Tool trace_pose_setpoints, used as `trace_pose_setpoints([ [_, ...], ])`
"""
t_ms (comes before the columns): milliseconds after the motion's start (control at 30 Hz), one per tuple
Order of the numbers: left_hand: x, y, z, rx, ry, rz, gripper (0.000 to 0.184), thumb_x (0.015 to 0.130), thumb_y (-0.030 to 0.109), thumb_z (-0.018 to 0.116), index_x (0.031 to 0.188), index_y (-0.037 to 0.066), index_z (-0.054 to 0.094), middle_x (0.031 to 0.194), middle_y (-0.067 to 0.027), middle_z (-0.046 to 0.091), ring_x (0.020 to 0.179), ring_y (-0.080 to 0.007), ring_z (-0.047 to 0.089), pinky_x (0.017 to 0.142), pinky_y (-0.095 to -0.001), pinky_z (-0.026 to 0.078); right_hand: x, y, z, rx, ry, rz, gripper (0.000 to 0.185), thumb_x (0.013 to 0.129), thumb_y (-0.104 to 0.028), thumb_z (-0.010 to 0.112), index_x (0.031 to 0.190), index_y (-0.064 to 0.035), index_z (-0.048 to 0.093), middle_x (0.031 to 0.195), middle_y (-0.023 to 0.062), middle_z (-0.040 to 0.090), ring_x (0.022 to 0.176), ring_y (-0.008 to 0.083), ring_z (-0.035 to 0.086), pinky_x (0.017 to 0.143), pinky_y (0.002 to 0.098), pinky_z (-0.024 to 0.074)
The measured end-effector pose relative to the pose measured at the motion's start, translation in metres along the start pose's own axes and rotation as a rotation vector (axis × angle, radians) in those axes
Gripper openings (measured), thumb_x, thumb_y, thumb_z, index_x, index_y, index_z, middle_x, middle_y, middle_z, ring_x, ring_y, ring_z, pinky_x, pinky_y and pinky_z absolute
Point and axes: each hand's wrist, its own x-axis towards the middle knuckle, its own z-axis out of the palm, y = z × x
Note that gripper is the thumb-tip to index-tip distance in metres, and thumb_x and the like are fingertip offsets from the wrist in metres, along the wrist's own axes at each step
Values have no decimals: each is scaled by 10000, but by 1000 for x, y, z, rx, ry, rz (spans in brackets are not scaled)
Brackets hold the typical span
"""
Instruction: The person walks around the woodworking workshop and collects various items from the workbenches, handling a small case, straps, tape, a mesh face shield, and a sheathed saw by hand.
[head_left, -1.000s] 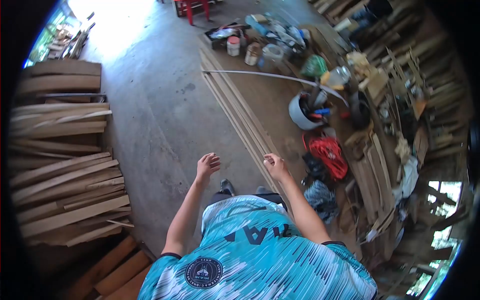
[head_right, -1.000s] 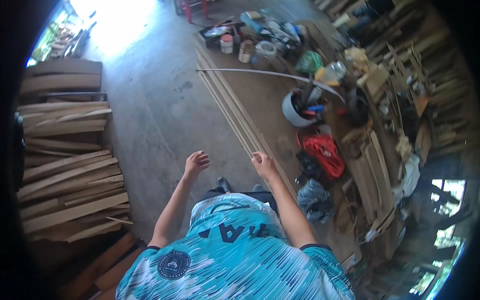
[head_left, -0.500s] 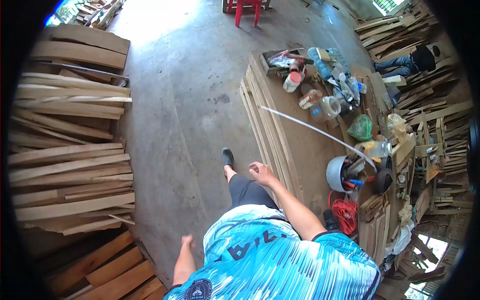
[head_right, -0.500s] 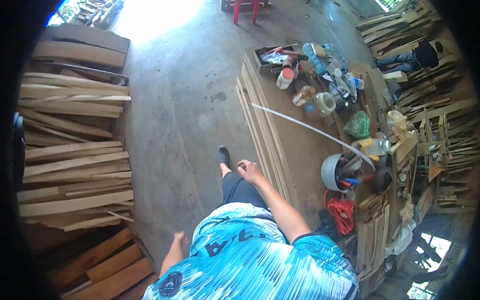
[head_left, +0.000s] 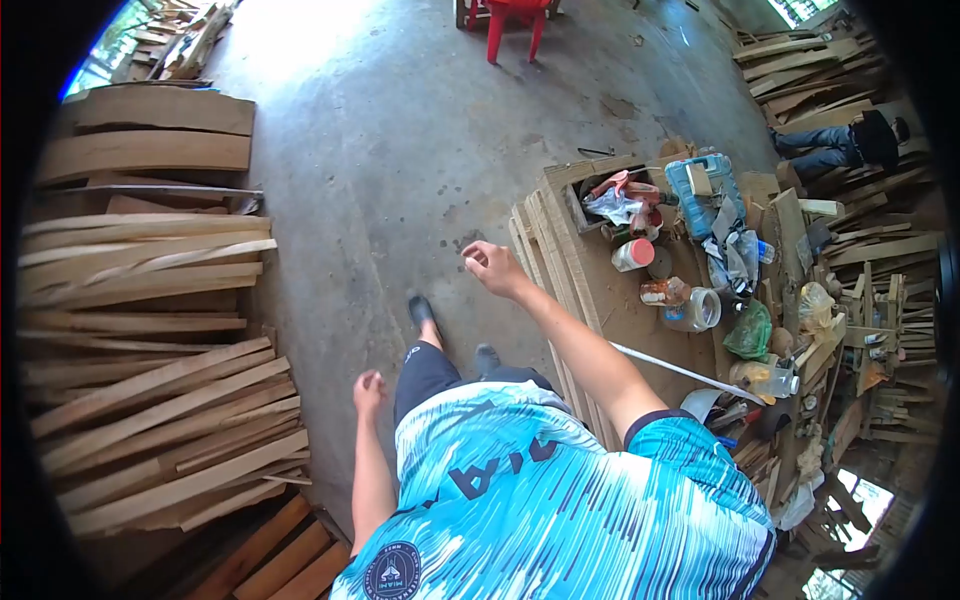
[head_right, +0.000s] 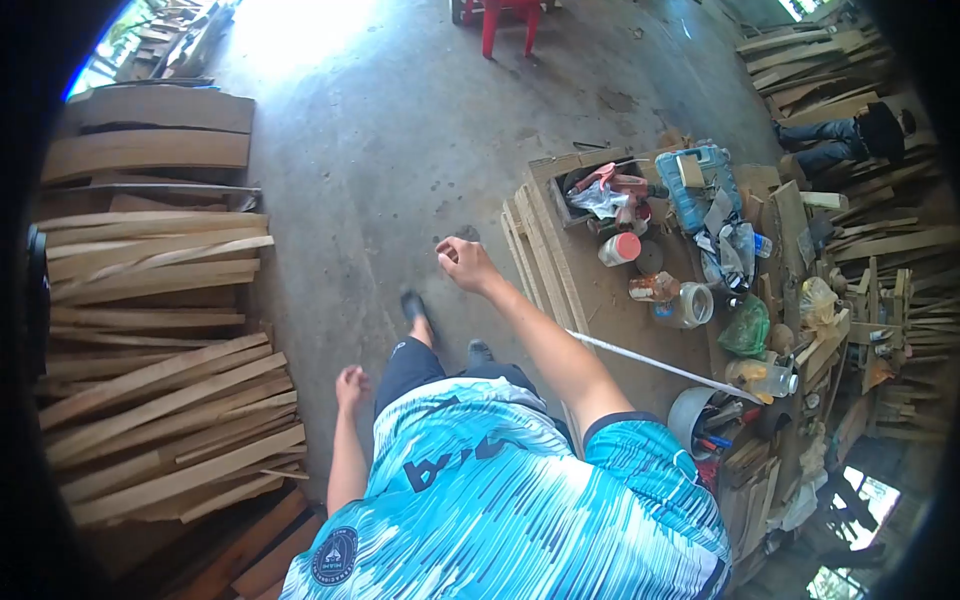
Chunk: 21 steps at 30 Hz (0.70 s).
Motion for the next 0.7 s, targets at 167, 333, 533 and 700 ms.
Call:
trace_pose_setpoints([
  [167,121,122,27,82,-88,66,282,855,223,643,1075,52,604,787,-66,654,619,-134,624,508,-266,476,76,87,7,-79,53,135,299,846,-263,577,1064,-61,612,1052,172,644,1002,322,608,842,410,484],
  [333,232,158,-9,569,-141,-109,365,776,302,664,1048,58,654,861,-124,692,751,-205,678,666,-345,545,44,240,-14,-364,11,818,297,857,-216,571,1078,-25,622,1012,169,650,898,285,640,715,419,536],
  [533,321,291,-33,531,-38,-232,280,815,207,632,1035,34,644,847,-103,689,741,-181,670,597,-317,550,127,131,-58,192,334,1003,184,878,-179,552,1001,-46,586,759,86,651,500,149,587,408,280,449],
  [700,412,405,2,378,0,-143,233,836,160,617,1028,32,635,832,-99,677,712,-170,656,580,-308,548,275,117,-43,268,154,1031,218,868,-166,584,1049,-45,593,776,90,657,513,132,586,420,264,446],
])
